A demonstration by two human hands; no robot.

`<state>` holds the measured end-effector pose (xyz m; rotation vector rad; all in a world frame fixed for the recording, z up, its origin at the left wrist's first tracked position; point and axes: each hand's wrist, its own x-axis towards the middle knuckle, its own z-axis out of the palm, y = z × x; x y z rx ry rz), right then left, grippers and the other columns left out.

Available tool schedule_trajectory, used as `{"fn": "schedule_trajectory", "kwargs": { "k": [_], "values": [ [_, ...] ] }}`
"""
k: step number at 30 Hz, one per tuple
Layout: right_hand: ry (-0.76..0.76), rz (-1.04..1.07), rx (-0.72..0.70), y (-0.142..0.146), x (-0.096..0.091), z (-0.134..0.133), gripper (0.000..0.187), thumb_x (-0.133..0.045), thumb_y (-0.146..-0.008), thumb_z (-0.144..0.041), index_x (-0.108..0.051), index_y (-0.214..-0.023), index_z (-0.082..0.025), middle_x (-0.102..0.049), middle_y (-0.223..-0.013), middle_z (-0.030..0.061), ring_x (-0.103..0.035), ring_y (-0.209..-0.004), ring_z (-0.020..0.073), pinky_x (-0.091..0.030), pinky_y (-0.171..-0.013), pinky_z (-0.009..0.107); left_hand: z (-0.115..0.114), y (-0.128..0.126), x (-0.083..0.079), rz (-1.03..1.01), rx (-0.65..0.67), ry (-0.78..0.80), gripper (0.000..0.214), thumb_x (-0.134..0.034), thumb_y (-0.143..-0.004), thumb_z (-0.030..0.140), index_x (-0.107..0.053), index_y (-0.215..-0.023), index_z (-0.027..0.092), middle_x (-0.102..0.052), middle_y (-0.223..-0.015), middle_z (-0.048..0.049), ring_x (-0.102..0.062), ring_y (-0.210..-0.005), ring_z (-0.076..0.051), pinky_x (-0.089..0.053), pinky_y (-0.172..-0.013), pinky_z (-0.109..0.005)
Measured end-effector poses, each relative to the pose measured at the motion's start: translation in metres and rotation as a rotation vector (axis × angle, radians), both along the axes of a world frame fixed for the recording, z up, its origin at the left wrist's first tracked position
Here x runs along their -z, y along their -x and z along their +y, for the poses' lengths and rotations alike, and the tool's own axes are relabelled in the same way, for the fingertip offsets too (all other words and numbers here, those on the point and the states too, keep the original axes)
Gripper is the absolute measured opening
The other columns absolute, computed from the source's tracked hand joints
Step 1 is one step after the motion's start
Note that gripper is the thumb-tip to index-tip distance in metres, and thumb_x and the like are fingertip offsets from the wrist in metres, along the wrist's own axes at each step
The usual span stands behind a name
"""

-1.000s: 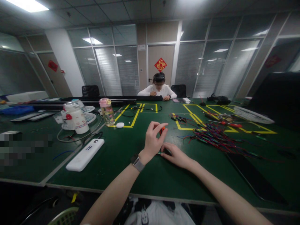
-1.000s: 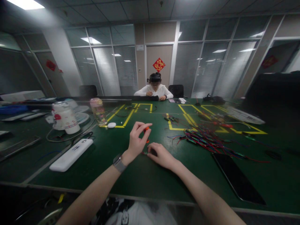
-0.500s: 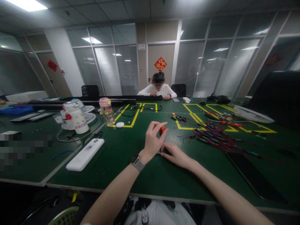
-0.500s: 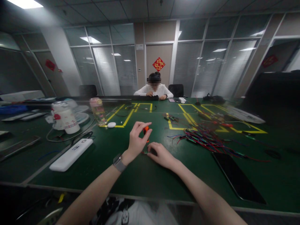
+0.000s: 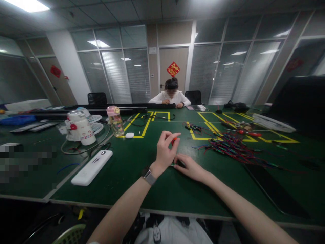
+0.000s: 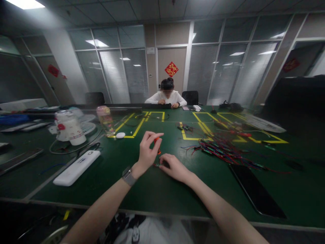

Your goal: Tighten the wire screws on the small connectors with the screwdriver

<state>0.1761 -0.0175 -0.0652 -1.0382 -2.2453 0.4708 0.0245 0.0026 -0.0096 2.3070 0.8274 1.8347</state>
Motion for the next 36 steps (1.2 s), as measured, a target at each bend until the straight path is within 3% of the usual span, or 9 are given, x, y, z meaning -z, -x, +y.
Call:
{"fn": "schedule_trajectory", "kwargs": {
  "k": [5,8,13,20,28,36],
  "values": [
    [-0.004,-0.008,0.001,-0.0005,0.0011,0.0001,0.002,-0.058,-0.084,-0.018,-0.056,-0.085,-0.019,-0.062,-0.089,0.0036,-0.057,-0.084,0.0191,-0.044,-0.078,0.030,-0.0007,0.0012,-0.0004,0.011,0.090,0.020,0.033,-0.036,-0.096,0.017,-0.056,-0.122,0.020,-0.059,-0.105,-0.0067,-0.056,-0.097,-0.016,-0.046,-0.085,-0.029],
    [-0.005,-0.007,0.005,-0.0003,0.0002,-0.0004,0.002,-0.058,-0.084,-0.019,-0.056,-0.085,-0.019,-0.061,-0.088,0.0032,-0.056,-0.082,0.0188,-0.044,-0.076,0.030,0.0003,0.0001,-0.0005,0.005,0.093,0.004,0.030,-0.042,-0.094,0.016,-0.057,-0.121,0.019,-0.062,-0.105,-0.0063,-0.058,-0.097,-0.016,-0.046,-0.086,-0.030],
    [-0.007,0.000,0.012,0.0010,-0.0021,-0.0013,0.003,-0.058,-0.083,-0.018,-0.055,-0.083,-0.019,-0.061,-0.086,0.0031,-0.056,-0.082,0.0188,-0.044,-0.075,0.029,0.0016,-0.0012,0.0006,0.003,-0.025,-0.037,0.021,-0.058,-0.088,0.027,-0.065,-0.107,0.021,-0.056,-0.089,-0.0038,-0.055,-0.083,-0.015,-0.047,-0.075,-0.028],
    [-0.005,-0.002,0.002,0.0003,-0.0014,-0.0010,0.003,-0.058,-0.083,-0.018,-0.056,-0.084,-0.019,-0.062,-0.088,0.0036,-0.057,-0.083,0.0190,-0.044,-0.077,0.029,0.0001,0.0014,-0.0001,0.024,0.080,0.005,0.033,-0.036,-0.096,0.017,-0.057,-0.122,0.020,-0.062,-0.108,-0.0070,-0.057,-0.100,-0.016,-0.047,-0.087,-0.031],
    [-0.004,0.007,0.003,0.0004,-0.0004,-0.0006,0.004,-0.059,-0.083,-0.018,-0.055,-0.084,-0.018,-0.062,-0.087,0.0031,-0.057,-0.081,0.0183,-0.044,-0.075,0.029,0.0001,-0.0008,-0.0008,0.008,-0.024,-0.015,0.024,-0.054,-0.090,0.024,-0.064,-0.111,0.020,-0.056,-0.090,-0.0045,-0.055,-0.084,-0.015,-0.047,-0.075,-0.028],
    [0.000,0.007,-0.005,0.0007,-0.0003,-0.0006,0.003,-0.058,-0.083,-0.017,-0.056,-0.084,-0.018,-0.062,-0.089,0.0033,-0.057,-0.084,0.0184,-0.044,-0.077,0.029,0.0006,0.0010,-0.0005,0.022,0.063,0.004,0.033,-0.038,-0.095,0.016,-0.056,-0.123,0.019,-0.061,-0.106,-0.0067,-0.056,-0.099,-0.016,-0.046,-0.087,-0.030]
  ]
}}
